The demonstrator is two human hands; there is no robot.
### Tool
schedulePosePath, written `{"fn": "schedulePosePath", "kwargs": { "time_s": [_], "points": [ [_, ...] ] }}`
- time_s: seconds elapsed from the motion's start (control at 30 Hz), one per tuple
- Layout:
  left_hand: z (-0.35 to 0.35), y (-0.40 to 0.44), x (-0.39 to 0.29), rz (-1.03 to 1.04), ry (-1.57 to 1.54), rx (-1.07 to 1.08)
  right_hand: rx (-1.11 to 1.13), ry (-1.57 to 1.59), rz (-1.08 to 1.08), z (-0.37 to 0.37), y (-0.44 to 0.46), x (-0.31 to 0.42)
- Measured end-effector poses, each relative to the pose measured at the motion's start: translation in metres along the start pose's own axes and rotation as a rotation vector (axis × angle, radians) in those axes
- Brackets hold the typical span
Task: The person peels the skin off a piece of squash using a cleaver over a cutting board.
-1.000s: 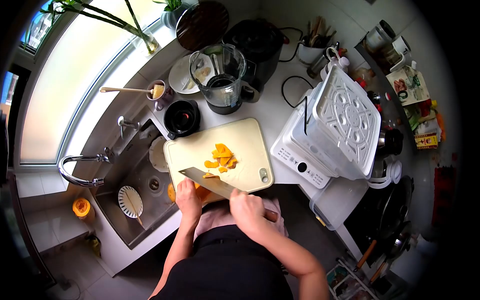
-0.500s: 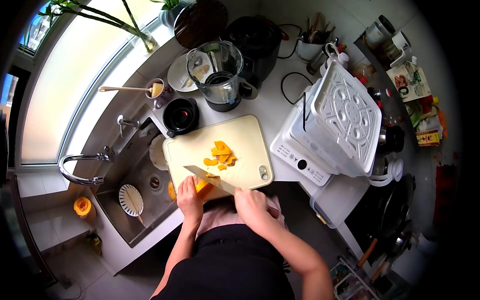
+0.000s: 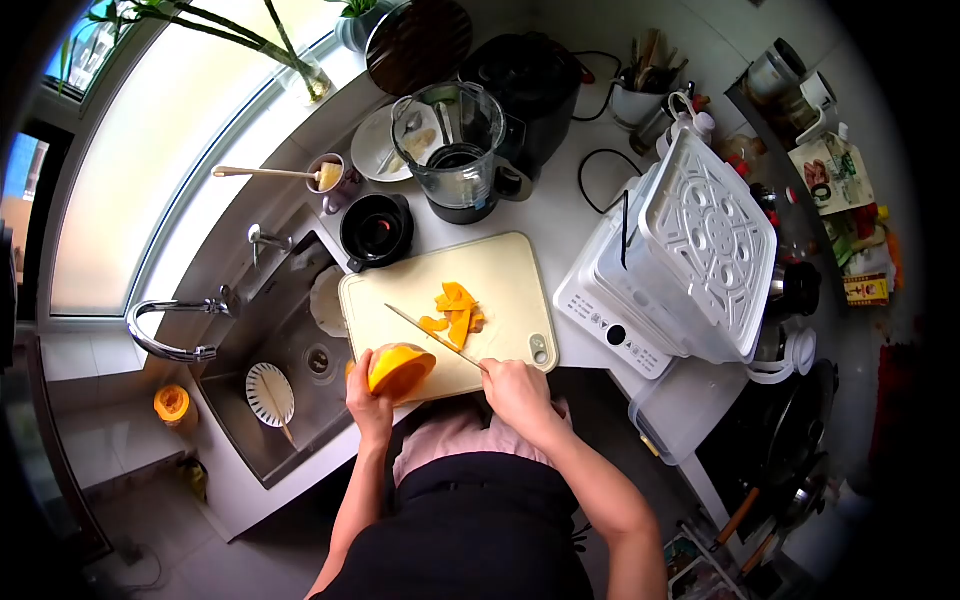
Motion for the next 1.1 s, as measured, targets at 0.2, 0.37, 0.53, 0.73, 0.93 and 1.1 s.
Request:
{"fn": "schedulePosePath", "kwargs": {
  "time_s": [0.2, 0.37, 0.53, 0.73, 0.93, 1.1],
  "points": [
    [0.008, 0.012, 0.009, -0.076, -0.087, 0.041, 0.053, 0.03, 0.05, 0.011, -0.007, 0.007],
    [0.009, 0.03, -0.007, -0.115, 0.177, 0.283, 0.029, 0.024, -0.018, 0.011, -0.011, 0.018],
    [0.015, 0.047, -0.002, -0.058, 0.355, 0.486, 0.017, 0.016, -0.031, 0.008, -0.008, 0.028],
    [0.01, 0.023, -0.013, -0.027, 0.311, 0.329, 0.003, -0.142, -0.121, -0.047, -0.034, 0.053],
    [0.018, 0.012, -0.025, 0.052, 0.179, 0.092, -0.05, -0.312, -0.234, -0.046, -0.05, 0.054],
    [0.022, 0.012, -0.026, 0.039, 0.198, 0.11, 0.014, -0.302, -0.193, -0.052, -0.048, 0.053]
  ]
}}
Point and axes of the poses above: each hand's wrist, its own y-axis towards the middle knuckle, its own z-axis out of the palm, x = y × z, the point moved 5 cm from there along y, towards the middle knuckle, and after that the axes turned 13 degrees about -x, right-handed, at the moved point
